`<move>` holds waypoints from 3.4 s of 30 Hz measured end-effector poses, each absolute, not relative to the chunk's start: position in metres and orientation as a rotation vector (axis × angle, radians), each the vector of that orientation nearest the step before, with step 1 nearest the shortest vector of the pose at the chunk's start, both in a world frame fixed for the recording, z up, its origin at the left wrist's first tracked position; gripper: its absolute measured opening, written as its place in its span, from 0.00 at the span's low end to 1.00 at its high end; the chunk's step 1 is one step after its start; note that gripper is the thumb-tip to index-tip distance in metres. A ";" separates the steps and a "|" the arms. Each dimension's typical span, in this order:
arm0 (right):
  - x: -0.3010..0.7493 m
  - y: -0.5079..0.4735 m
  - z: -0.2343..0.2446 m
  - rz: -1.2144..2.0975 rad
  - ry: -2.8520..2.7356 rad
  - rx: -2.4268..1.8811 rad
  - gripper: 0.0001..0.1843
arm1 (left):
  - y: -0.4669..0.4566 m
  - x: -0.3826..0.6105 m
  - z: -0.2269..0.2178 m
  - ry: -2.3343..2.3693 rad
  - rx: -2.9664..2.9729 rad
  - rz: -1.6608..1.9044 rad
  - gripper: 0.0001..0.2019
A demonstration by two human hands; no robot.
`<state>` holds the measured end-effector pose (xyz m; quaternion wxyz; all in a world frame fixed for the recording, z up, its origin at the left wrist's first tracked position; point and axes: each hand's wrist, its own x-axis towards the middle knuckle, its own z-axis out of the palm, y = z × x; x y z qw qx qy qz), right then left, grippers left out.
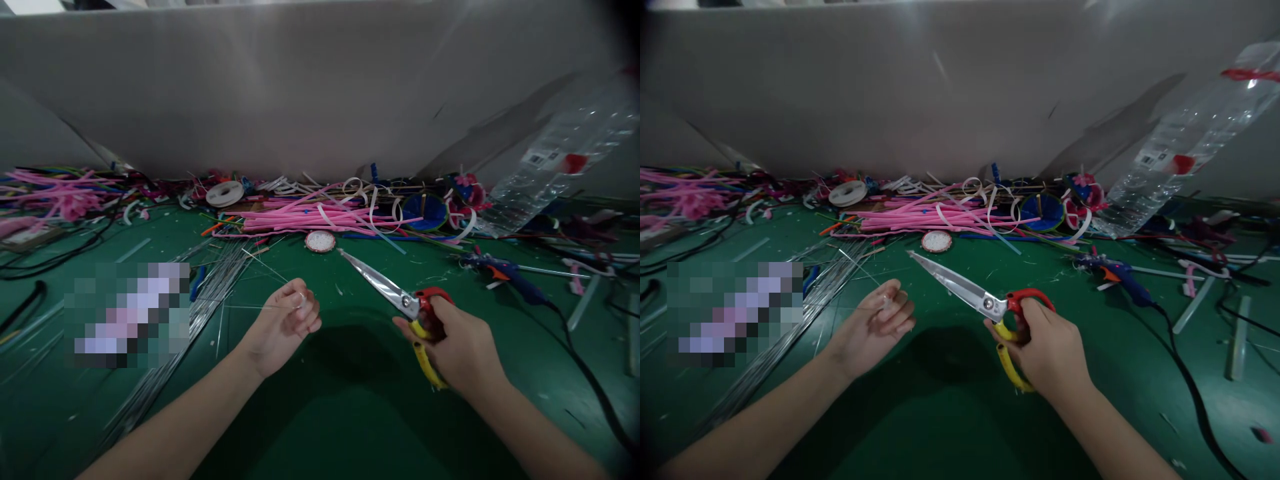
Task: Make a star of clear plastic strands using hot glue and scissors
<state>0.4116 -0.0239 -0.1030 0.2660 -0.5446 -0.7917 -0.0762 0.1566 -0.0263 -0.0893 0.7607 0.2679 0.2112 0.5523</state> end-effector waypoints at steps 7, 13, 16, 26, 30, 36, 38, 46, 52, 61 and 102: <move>0.403 -0.025 -0.095 0.161 -2.228 -1.582 0.20 | -0.023 0.159 -0.090 0.736 0.642 1.405 0.03; 0.403 -0.026 -0.100 -0.127 -2.252 -1.518 0.27 | -0.025 0.159 -0.090 0.786 0.687 1.459 0.03; 0.403 -0.028 -0.105 -0.154 -2.271 -1.485 0.26 | -0.026 0.159 -0.089 0.791 0.693 1.485 0.03; 0.400 -0.029 -0.109 -0.215 -2.337 -1.416 0.25 | -0.029 0.159 -0.091 0.746 0.750 1.486 0.02; 0.400 -0.030 -0.109 -0.240 -2.332 -1.363 0.25 | -0.029 0.159 -0.091 0.742 0.757 1.475 0.03; 0.400 -0.031 -0.109 -0.278 -2.347 -1.339 0.25 | -0.030 0.158 -0.090 0.730 0.770 1.464 0.03; 0.400 -0.031 -0.109 -0.278 -2.351 -1.332 0.25 | -0.031 0.159 -0.090 0.733 0.780 1.467 0.03; 0.401 -0.031 -0.109 -0.288 -2.358 -1.317 0.25 | -0.031 0.160 -0.090 0.729 0.783 1.481 0.03; 0.402 -0.031 -0.108 -0.307 -2.360 -1.312 0.25 | -0.030 0.160 -0.090 0.744 0.773 1.487 0.03; 0.401 -0.032 -0.110 -0.341 -2.349 -1.298 0.25 | -0.031 0.162 -0.090 0.715 0.671 1.461 0.03; 0.398 -0.036 -0.103 -0.202 -2.361 -1.273 0.26 | -0.032 0.160 -0.091 0.504 0.574 1.310 0.06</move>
